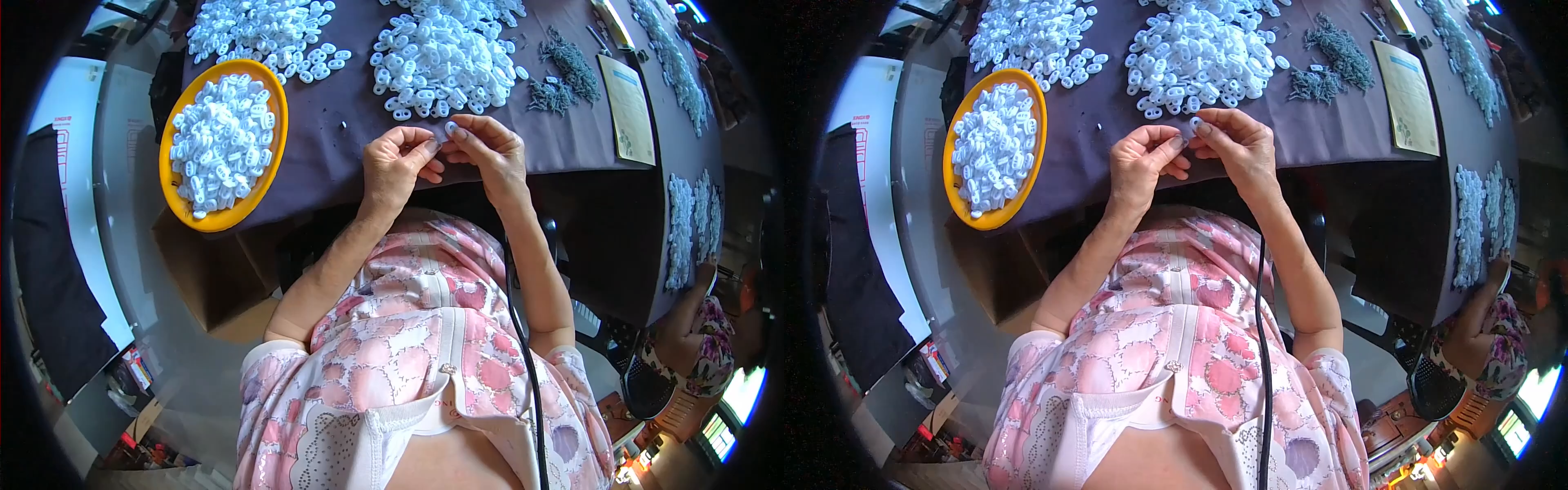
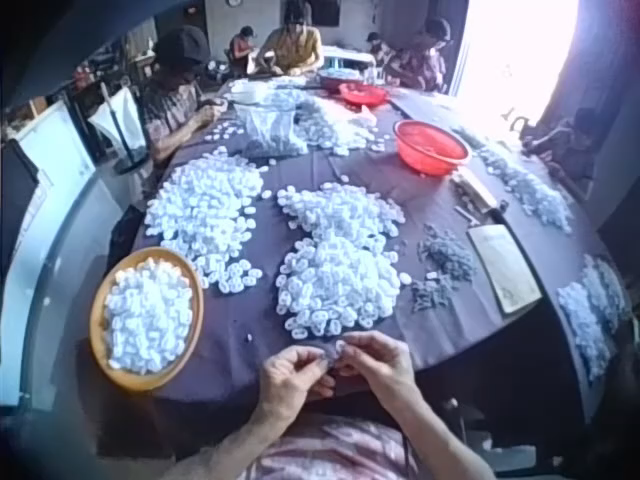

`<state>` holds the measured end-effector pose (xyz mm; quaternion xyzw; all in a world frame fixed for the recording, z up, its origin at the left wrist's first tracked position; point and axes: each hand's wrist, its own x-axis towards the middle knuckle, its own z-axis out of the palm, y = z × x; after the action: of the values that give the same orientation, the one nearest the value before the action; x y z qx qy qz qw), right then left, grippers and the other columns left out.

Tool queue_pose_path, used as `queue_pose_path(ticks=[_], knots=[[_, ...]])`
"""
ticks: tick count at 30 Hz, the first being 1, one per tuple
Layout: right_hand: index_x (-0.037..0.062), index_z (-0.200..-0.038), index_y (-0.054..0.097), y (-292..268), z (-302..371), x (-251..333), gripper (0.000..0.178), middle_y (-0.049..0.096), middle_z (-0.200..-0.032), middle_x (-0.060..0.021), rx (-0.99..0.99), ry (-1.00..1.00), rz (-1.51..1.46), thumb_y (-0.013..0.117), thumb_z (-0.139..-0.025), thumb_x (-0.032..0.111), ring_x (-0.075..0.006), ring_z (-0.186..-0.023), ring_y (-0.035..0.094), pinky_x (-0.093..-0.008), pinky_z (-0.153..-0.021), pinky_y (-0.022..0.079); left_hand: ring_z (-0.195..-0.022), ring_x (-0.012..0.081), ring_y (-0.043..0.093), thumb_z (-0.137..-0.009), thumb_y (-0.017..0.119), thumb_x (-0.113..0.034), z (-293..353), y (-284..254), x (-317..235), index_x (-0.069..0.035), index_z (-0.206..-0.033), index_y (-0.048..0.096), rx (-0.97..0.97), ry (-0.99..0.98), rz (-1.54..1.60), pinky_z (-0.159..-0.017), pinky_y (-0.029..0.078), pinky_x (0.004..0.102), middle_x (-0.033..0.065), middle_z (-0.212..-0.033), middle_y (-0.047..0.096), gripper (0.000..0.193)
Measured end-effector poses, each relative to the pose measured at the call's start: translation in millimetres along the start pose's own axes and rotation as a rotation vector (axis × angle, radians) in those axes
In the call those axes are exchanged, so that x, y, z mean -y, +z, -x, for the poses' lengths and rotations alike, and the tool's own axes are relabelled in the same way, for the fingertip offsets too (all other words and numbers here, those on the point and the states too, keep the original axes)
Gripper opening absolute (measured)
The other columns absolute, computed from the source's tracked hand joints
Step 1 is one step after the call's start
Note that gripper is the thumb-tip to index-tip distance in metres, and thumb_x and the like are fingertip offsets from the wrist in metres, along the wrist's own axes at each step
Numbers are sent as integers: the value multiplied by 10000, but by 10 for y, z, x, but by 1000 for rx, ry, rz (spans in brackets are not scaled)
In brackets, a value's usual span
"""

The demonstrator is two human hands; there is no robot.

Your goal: The person assembles plastic cord locks by inserting small pieces into the toggle components by hand.

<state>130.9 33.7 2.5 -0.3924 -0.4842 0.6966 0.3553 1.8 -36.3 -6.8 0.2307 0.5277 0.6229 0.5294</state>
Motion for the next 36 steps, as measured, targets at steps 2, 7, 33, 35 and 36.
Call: queue_pose_path(ticks=[2, 7, 33, 35, 36], knots=[[-20, -988, 612, -1, -4, -15, 201, 645, -807, -59, 1, -2, -2, 638, -812, 76, -113, -703, 634, -216, -611, 530, -567, 122, 602, -829, 594, -48, 5, 3, 1, 26, -892, 596, -5, 3, 1, -479, 518, 231, 69, -754, 614, 98], [-19, -989, 614, -9, -4, -34, 207, 648, -812, -59, 11, -19, 8, 642, -809, 80, -111, -711, 636, -213, -611, 529, -567, 121, 601, -829, 593, -51, 5, 5, -16, 28, -888, 597, -2, 2, -23, -480, 517, 230, 69, -754, 615, 98], [-2, -949, 629, -8, 21, -63, 146, 642, -797, -33, 32, -83, 76, 627, -814, 53, -79, -696, 614, -190, -588, 506, -560, 97, 589, -846, 568, -51, 17, 24, 10, 21, -863, 592, 16, 20, -104, -470, 511, 220, 57, -736, 608, 77], [-2, -950, 629, -5, 22, -64, 145, 642, -796, -32, 30, -90, 87, 626, -815, 51, -78, -697, 613, -189, -588, 506, -559, 96, 588, -846, 569, -53, 16, 25, 6, 20, -861, 592, 19, 21, -116, -469, 511, 219, 58, -739, 609, 78], [-2, -950, 629, -5, 25, -66, 144, 641, -795, -31, 28, -96, 98, 624, -815, 48, -77, -698, 612, -189, -589, 505, -559, 96, 588, -847, 569, -55, 17, 24, 8, 19, -859, 592, 23, 21, -128, -469, 510, 219, 59, -742, 611, 78]])
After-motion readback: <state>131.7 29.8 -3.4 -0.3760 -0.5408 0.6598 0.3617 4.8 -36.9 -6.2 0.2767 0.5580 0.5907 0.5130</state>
